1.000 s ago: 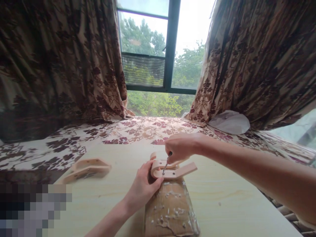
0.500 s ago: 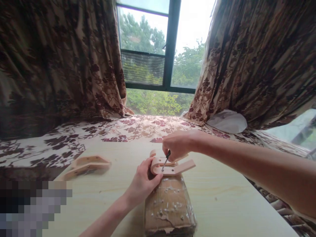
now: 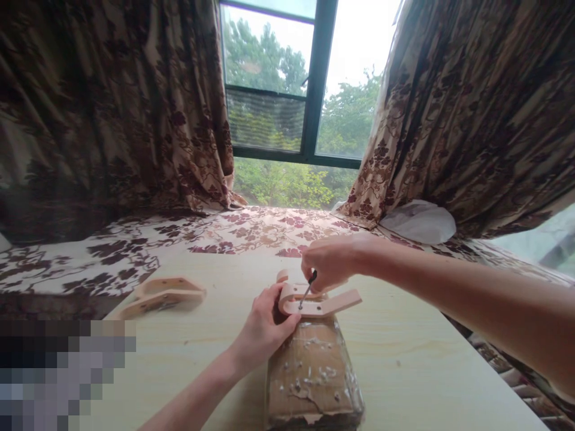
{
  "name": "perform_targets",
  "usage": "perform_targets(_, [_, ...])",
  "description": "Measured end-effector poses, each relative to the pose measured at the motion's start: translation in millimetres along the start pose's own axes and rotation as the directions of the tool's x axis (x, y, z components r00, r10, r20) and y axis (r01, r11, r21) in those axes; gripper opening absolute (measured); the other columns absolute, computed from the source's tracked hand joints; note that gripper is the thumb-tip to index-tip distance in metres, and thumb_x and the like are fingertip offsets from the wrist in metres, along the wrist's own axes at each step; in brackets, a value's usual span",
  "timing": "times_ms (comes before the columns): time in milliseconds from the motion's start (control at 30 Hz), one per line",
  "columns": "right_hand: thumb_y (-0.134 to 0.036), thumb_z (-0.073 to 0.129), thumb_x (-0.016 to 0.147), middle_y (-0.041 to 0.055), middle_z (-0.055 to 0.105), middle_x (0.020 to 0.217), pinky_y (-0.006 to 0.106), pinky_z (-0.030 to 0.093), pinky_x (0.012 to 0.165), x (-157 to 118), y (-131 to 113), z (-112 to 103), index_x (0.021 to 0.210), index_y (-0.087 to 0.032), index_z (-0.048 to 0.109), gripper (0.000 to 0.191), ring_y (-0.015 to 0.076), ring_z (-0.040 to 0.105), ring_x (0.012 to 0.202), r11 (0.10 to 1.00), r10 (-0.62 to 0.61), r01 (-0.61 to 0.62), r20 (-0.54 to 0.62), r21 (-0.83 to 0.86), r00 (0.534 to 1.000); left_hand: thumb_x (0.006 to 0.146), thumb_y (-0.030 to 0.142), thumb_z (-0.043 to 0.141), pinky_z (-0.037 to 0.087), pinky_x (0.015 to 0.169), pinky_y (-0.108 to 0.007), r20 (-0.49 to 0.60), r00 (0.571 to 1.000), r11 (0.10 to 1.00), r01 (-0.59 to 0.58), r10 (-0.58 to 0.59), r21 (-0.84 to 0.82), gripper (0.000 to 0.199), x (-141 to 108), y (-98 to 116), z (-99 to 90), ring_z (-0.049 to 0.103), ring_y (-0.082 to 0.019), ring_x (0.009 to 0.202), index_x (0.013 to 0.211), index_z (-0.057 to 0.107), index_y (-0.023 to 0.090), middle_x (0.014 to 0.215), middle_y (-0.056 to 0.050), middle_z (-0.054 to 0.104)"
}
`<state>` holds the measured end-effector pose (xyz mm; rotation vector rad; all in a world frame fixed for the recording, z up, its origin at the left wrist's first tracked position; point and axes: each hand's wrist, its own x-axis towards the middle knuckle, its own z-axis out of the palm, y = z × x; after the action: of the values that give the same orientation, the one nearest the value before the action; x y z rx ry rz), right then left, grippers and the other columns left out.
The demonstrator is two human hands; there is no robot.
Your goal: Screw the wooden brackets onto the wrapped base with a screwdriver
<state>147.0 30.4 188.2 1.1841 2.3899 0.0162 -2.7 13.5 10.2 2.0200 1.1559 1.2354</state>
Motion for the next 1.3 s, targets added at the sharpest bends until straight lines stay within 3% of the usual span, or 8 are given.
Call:
perform_targets(100, [-0.026, 0.064, 0.068, 0.0084, 0.067, 0.091, 0.026, 0.035, 0.060, -4.6, 0.7, 1.2, 0.118, -0.019, 0.062, 0.051, 0.0198, 0.057, 0.078, 0.999, 0.043, -0.042, -0.012, 0.032, 0.999, 0.071, 0.024, 0.062, 0.041, 0.092, -0.041, -0.005, 1.000, 1.000, -0.007, 0.007, 0.000, 0.036, -0.4, 0.4, -0.1, 0.054, -0.022, 0.099, 0.106, 0.053, 0.025, 0.102, -0.002, 0.062])
perform_targets(200, [-0.014, 0.055, 0.072, 0.0080, 0.066, 0.090, 0.025, 0.037, 0.066, -5.9, 4.0, 3.0, 0.103, -0.018, 0.068, 0.034, 0.0179, 0.057, 0.080, 0.998, -0.043, 0.045, -0.056, 0.039, 0.998, 0.071, 0.024, 0.062, 0.042, 0.091, -0.041, -0.005, 1.000, 1.000, -0.002, 0.002, 0.003, 0.036, -0.5, 0.4, 0.0, 0.054, -0.021, 0.097, 0.106, 0.053, 0.024, 0.100, -0.002, 0.061])
perform_targets(367, [-0.013, 0.051, 0.074, 0.0068, 0.065, 0.081, 0.023, 0.035, 0.063, 1.9, 10.3, 4.1, 0.083, -0.016, 0.071, 0.022, 0.0138, 0.054, 0.071, 0.986, -0.162, 0.166, -0.112, 0.030, 0.981, 0.071, 0.024, 0.062, 0.042, 0.090, -0.040, 0.006, 1.000, 1.000, 0.004, -0.004, 0.008, 0.034, 0.1, 0.3, -0.5, 0.054, -0.021, 0.095, 0.104, 0.054, 0.024, 0.097, -0.002, 0.061])
perform_targets(567, [-0.025, 0.053, 0.077, 0.0044, 0.065, 0.067, 0.024, 0.027, 0.051, -0.3, 1.9, 0.0, 0.086, -0.016, 0.074, 0.025, 0.0114, 0.045, 0.053, 0.998, -0.056, 0.057, -0.051, 0.014, 0.997, 0.071, 0.023, 0.061, 0.043, 0.090, -0.040, -0.005, 1.000, 1.000, 0.004, -0.004, 0.015, 0.034, 0.0, 0.3, 0.0, 0.055, -0.021, 0.094, 0.104, 0.054, 0.024, 0.096, -0.002, 0.062])
perform_targets(733, [-0.022, 0.061, 0.070, 0.0065, 0.067, 0.085, 0.024, 0.034, 0.058, -4.0, -2.4, -6.2, 0.113, -0.020, 0.064, 0.043, 0.0167, 0.055, 0.071, 0.997, 0.019, -0.014, -0.065, 0.073, 0.998, 0.071, 0.024, 0.061, 0.041, 0.093, -0.042, -0.012, 1.000, 1.000, -0.010, 0.010, 0.021, 0.036, -0.2, -0.3, 0.4, 0.055, -0.022, 0.099, 0.106, 0.053, 0.024, 0.103, -0.003, 0.062])
perform_targets(900, [-0.014, 0.053, 0.075, 0.0051, 0.066, 0.084, 0.023, 0.035, 0.061, 2.8, 3.0, -4.6, 0.097, -0.017, 0.066, 0.026, 0.0144, 0.054, 0.071, 0.991, -0.059, 0.073, -0.134, 0.108, 0.989, 0.071, 0.027, 0.061, 0.042, 0.094, -0.041, -0.011, 1.000, 1.000, -0.016, 0.016, 0.019, 0.043, -0.4, -3.2, 1.1, 0.055, -0.022, 0.099, 0.113, 0.051, 0.025, 0.105, -0.004, 0.062])
perform_targets(1100, [-0.032, 0.058, 0.077, 0.0038, 0.065, 0.076, 0.024, 0.032, 0.057, 6.5, 8.9, 1.9, 0.090, -0.018, 0.066, 0.021, 0.0151, 0.053, 0.066, 0.995, -0.033, 0.049, -0.179, 0.085, 0.983, 0.071, 0.027, 0.061, 0.040, 0.095, -0.043, -0.005, 1.000, 1.000, -0.016, 0.016, 0.020, 0.040, -0.2, -3.3, 1.2, 0.055, -0.022, 0.099, 0.110, 0.053, 0.025, 0.105, -0.004, 0.062])
perform_targets(1300, [-0.034, 0.057, 0.078, 0.0051, 0.067, 0.085, 0.024, 0.034, 0.058, -5.8, 9.6, -2.0, 0.107, -0.019, 0.062, 0.033, 0.0162, 0.056, 0.070, 0.991, 0.032, -0.012, -0.152, 0.133, 0.988, 0.071, 0.025, 0.061, 0.041, 0.094, -0.042, -0.010, 1.000, 1.000, -0.017, 0.018, 0.015, 0.040, 0.5, -2.8, 1.2, 0.056, -0.022, 0.098, 0.111, 0.052, 0.024, 0.103, -0.004, 0.063])
